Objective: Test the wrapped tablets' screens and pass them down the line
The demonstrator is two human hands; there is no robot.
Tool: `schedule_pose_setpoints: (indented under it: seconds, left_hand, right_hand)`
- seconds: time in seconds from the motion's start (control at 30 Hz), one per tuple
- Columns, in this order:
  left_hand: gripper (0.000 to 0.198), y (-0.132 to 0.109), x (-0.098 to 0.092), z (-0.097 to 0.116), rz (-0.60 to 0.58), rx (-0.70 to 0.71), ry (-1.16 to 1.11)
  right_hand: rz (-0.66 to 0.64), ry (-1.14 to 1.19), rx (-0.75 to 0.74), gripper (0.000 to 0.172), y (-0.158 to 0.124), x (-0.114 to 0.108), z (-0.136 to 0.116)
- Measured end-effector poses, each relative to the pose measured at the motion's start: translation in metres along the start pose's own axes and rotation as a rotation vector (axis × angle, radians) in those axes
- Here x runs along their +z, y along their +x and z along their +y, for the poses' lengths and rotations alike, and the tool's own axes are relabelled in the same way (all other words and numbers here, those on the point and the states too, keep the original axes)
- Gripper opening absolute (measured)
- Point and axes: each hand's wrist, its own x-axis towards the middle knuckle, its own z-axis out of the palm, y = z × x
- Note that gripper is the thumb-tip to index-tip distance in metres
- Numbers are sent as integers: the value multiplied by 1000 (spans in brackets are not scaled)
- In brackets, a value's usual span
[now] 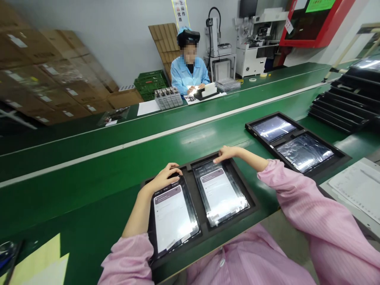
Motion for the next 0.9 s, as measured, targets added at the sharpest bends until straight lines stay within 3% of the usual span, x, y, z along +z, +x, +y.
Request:
schedule_pose_setpoints:
  seconds: [0.07,0.17,0.23,0.3,0.37,0.47,0.63,0.8,0.9]
  left_hand:
    - [50,-4,4,0,22,15,65]
    - [77,-6,8,3,48,1,133]
    - [64,-4,9,7,62,-10,136]
    - [38,-1,10,10,108,-44,134]
    - [34,2,11,12,154,-90,139]
    - [45,4,13,13,172,-124,142]
    - [42,-5,9,12,74,-82,130]
    - [90,-17,9,17,-58,-65,202]
    - [111,-22,13,23,-110,-67,228]
  right_hand:
    - [61,-96,-120,90,-8,16,10]
    - [253,-191,-321,104,-11,40,28]
    - [383,-114,-374,82,-4,47,38]
    - [463,-3,-382,40,3,48,44]
    - [516,61,-377,13,6,47,46]
    - [607,105,-371,29,-10,52,43]
    - [701,81,-579,27,-63,84,34]
    - [736,-12,-774,38,-86,105,35]
    - [771,-48,-789,42,-85,106,38]
